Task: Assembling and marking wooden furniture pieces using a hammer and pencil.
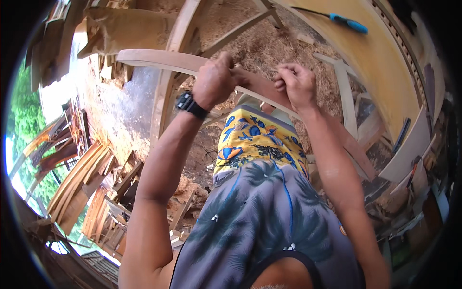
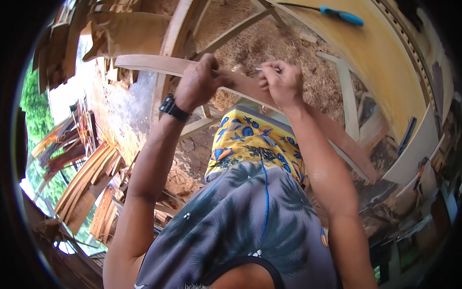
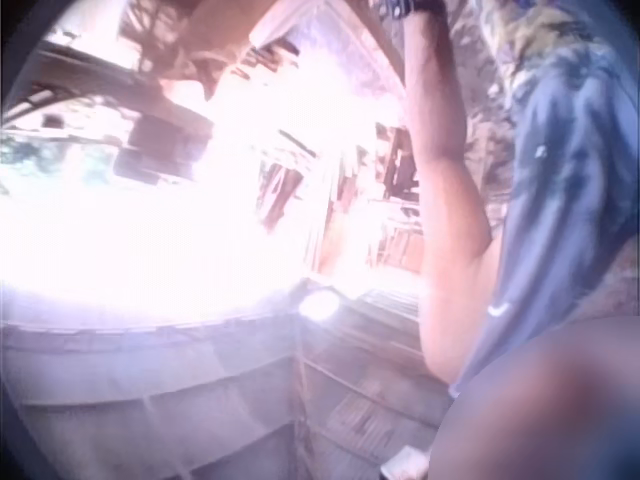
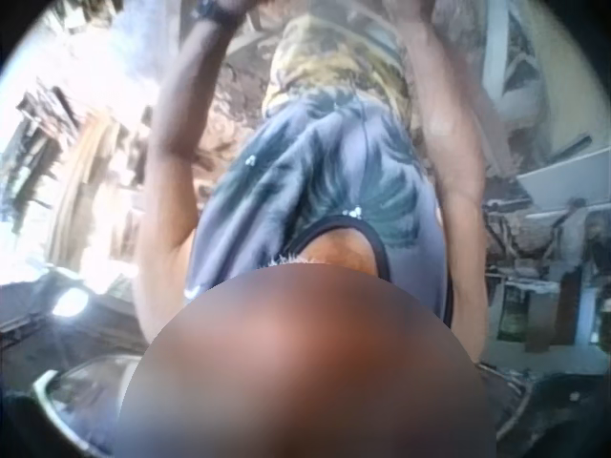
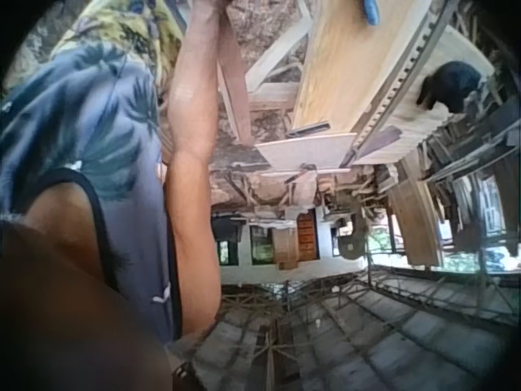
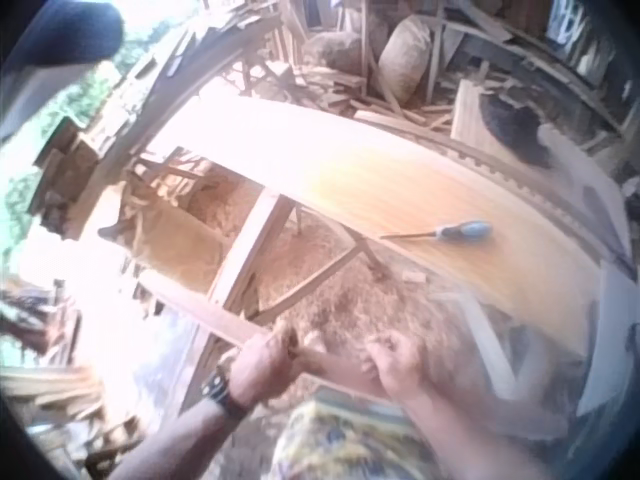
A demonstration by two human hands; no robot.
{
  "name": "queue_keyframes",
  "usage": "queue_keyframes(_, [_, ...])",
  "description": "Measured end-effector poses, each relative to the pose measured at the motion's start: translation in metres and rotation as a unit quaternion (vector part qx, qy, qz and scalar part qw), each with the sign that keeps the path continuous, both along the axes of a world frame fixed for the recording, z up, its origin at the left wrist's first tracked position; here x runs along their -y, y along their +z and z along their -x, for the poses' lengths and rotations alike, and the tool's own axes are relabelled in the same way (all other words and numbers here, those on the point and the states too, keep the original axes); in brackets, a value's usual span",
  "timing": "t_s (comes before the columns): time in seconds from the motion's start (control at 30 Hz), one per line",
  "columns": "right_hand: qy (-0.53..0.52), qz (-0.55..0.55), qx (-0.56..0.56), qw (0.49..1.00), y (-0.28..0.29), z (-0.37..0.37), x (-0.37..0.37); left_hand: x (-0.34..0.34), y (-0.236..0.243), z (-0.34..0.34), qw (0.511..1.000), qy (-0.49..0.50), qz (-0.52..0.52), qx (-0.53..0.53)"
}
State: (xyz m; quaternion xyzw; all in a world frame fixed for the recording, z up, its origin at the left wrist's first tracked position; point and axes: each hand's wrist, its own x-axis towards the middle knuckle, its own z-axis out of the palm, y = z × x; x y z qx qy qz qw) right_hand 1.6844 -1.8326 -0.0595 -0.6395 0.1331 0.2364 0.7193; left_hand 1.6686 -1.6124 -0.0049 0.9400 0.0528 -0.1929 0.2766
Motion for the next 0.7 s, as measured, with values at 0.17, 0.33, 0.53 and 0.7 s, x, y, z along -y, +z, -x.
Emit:
queue_keyframes(0.17, [-0.044,0.009,0.015,0.999,0.002,0.017,0.005,-0.002,0.002,0.005,1.0,-0.004,0.013,-0.013])
queue_keyframes(0.33, [-0.017,0.05,0.045,0.998,0.008,0.033,0.0,-0.035,0.003,0.014,1.0,0.014,0.014,-0.022])
queue_keyframes(0.53, [-0.05,0.073,0.001,0.996,0.01,0.044,-0.007,-0.113,0.009,0.02,0.998,0.048,-0.012,-0.042])
queue_keyframes(0.7, [-0.074,0.108,-0.024,0.991,0.011,0.044,-0.006,-0.16,0.016,0.012,0.995,0.084,0.007,-0.056])
